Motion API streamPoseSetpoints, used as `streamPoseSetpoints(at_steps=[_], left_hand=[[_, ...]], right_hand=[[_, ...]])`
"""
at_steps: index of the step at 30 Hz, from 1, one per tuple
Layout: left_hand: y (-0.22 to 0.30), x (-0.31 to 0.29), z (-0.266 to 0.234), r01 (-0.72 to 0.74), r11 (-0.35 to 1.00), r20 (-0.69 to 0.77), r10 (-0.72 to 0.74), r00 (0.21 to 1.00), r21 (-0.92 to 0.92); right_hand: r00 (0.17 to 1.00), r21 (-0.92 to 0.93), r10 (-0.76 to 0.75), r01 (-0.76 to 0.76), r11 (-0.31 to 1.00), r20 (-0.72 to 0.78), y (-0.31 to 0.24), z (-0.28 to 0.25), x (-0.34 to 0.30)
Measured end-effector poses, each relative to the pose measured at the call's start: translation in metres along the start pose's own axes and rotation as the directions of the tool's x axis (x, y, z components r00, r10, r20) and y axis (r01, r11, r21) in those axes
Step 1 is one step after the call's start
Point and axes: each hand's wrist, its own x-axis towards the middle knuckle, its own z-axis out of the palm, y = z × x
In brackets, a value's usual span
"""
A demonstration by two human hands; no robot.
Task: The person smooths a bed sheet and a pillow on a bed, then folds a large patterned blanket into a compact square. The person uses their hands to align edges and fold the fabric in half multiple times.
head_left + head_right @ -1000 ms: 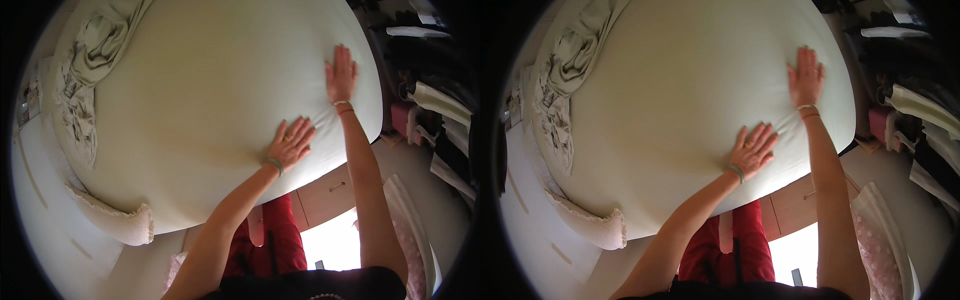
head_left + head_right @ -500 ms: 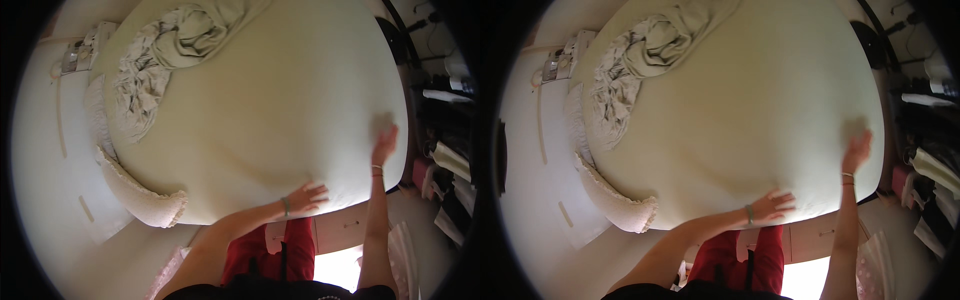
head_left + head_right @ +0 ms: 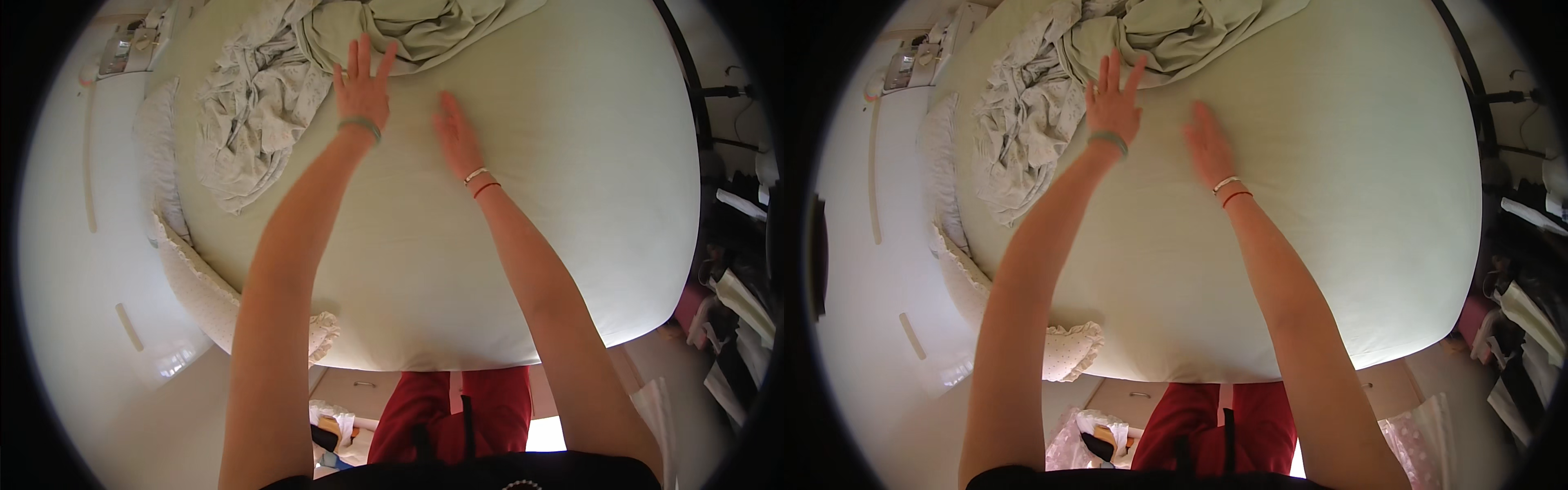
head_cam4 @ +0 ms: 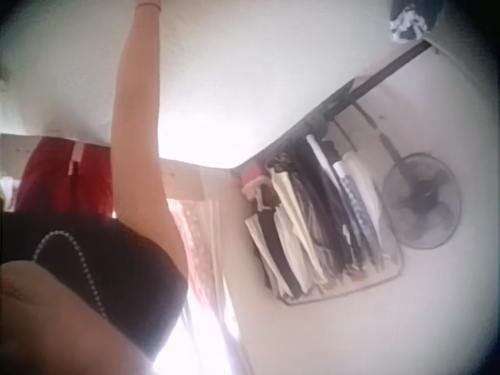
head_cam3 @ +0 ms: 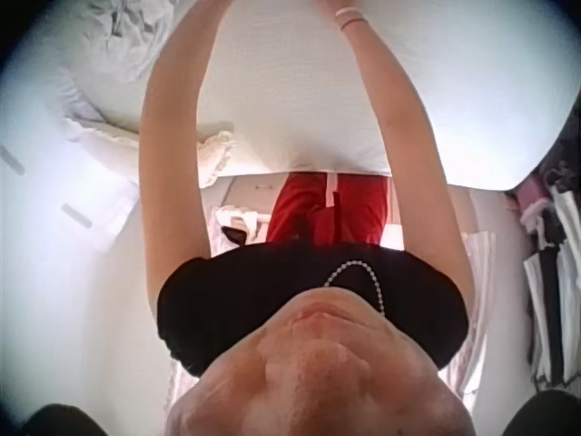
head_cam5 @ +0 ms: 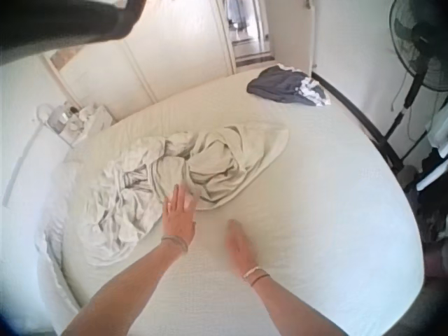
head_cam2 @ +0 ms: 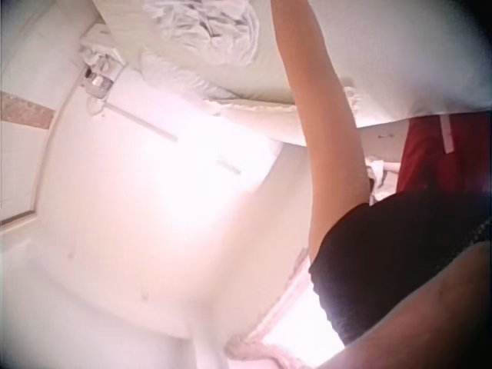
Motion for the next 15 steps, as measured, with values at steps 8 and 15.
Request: streamPoseSetpoints(at_steps=[8,15], left_hand=[[-0.022,0.005,0.015,-0.152,0.964,0.040,0.164,0.986,-0.217],[0.133,-0.153,-0.054,-0.038,0.732,0.180,0.217,0.959,-0.680]], right_hand=[[0.982,0.323,0.187,-0.180,0.929,0.009,0.014,-0.003,0.017],[0.830,0.819,0.407,-0.508,0.267,0.383,-0.058,-0.049,-0.014]])
